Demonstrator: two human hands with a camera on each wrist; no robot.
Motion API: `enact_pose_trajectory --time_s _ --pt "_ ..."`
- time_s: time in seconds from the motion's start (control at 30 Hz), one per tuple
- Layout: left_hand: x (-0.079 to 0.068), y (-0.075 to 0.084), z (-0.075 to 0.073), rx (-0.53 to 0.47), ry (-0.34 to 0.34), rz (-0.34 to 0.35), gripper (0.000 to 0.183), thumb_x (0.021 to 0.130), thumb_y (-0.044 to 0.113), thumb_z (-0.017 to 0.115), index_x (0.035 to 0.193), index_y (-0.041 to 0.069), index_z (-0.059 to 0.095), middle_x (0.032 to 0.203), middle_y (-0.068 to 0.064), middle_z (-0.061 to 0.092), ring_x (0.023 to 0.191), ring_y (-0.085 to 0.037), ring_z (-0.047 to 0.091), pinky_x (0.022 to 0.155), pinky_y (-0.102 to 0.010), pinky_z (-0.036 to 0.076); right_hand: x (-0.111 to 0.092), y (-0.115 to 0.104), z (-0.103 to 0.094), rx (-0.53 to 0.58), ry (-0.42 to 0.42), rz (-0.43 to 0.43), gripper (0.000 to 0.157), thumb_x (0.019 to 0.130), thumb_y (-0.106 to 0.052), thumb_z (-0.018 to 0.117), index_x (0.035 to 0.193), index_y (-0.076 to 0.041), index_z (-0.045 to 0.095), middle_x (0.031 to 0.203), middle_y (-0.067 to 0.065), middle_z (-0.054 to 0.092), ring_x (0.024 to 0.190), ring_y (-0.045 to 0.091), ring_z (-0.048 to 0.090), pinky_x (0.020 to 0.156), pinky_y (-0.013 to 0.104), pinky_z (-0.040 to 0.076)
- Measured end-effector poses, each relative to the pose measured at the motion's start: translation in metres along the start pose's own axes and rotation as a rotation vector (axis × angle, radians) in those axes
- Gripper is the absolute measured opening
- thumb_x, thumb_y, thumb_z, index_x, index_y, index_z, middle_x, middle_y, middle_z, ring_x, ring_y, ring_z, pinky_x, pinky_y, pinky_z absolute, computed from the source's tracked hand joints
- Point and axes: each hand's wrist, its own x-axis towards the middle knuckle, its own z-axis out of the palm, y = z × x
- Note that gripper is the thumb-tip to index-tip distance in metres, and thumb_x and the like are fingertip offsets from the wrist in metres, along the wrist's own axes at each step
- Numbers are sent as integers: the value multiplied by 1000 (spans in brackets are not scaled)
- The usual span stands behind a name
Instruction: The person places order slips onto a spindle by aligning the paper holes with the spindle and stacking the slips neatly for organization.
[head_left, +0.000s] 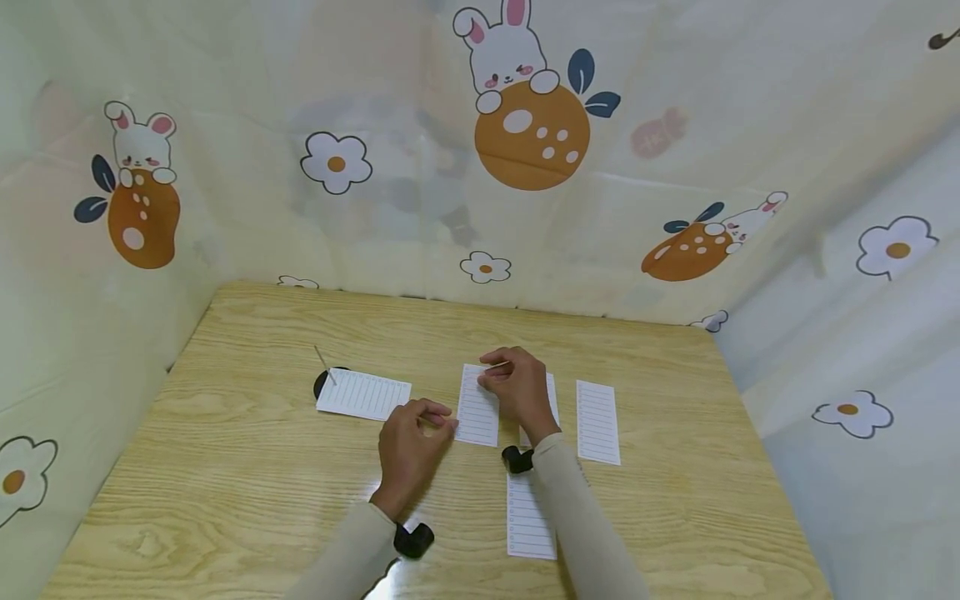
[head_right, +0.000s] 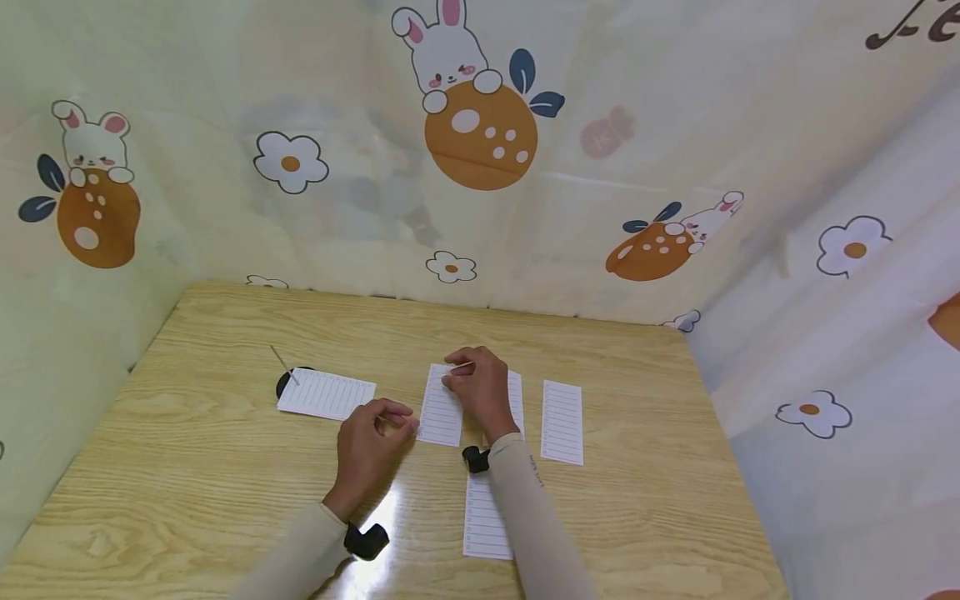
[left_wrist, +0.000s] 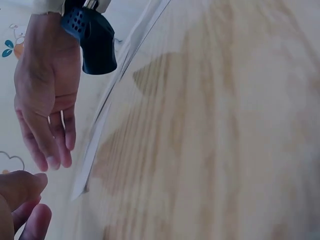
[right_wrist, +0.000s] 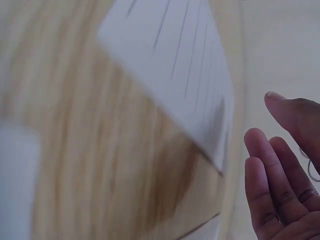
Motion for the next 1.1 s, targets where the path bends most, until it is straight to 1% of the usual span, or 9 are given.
enact_pose_trajectory --time_s 0.1,0.23,0.4,0.57,0.73,0.9,1.0,1.1 --pt "-1 1 1 18 -17 -1 17 80 22 92 93 24 81 80 11 76 81 -15 63 69 -28 42 5 6 -3 -34 -16 2 28 84 -5 89 110 -11 81 110 7 76 94 22 77 85 38 63" --pt "-3 1 3 46 -15 9 18 80 23 92 93 24 80 81 11 77 82 -15 63 69 -29 43 9 11 -6 -72 -39 -6 28 85 -5 88 111 -11 80 110 6 75 96 22 76 87 39 63" --pt "-4 1 5 83 -17 11 18 79 25 92 93 26 80 81 12 75 84 -14 64 70 -30 45 12 13 -7 -108 -46 -13 28 85 -5 88 112 -10 80 108 7 73 97 24 75 89 41 62" --pt "-3 1 8 110 -33 -8 19 80 27 92 94 27 80 83 11 75 85 -13 64 71 -31 46 14 12 -9 -128 -51 -18 27 86 -4 87 111 -10 80 107 9 72 100 27 72 92 45 61" --pt "-2 1 11 151 -39 -9 19 80 27 92 94 29 80 84 12 75 87 -13 65 69 -29 46 16 11 -8 -177 -79 15 27 85 -4 88 110 -12 80 109 8 72 101 26 71 92 43 59" --pt "-2 1 14 205 -26 12 20 78 24 93 91 29 80 82 14 74 84 -12 64 63 -27 44 20 10 -8 -180 -122 46 27 85 -1 87 109 -11 79 111 8 75 100 23 71 91 40 59" --pt "-2 0 15 222 -19 23 20 77 23 94 91 29 80 82 14 73 82 -12 63 62 -26 43 22 10 -8 -177 -145 67 25 85 0 86 106 -12 79 108 6 76 97 21 70 90 40 59" --pt "-3 0 15 228 -19 27 20 77 24 94 91 29 80 82 14 73 82 -12 63 63 -26 43 22 9 -8 -175 -163 85 22 86 1 85 100 -14 78 102 4 74 94 20 68 88 39 58"
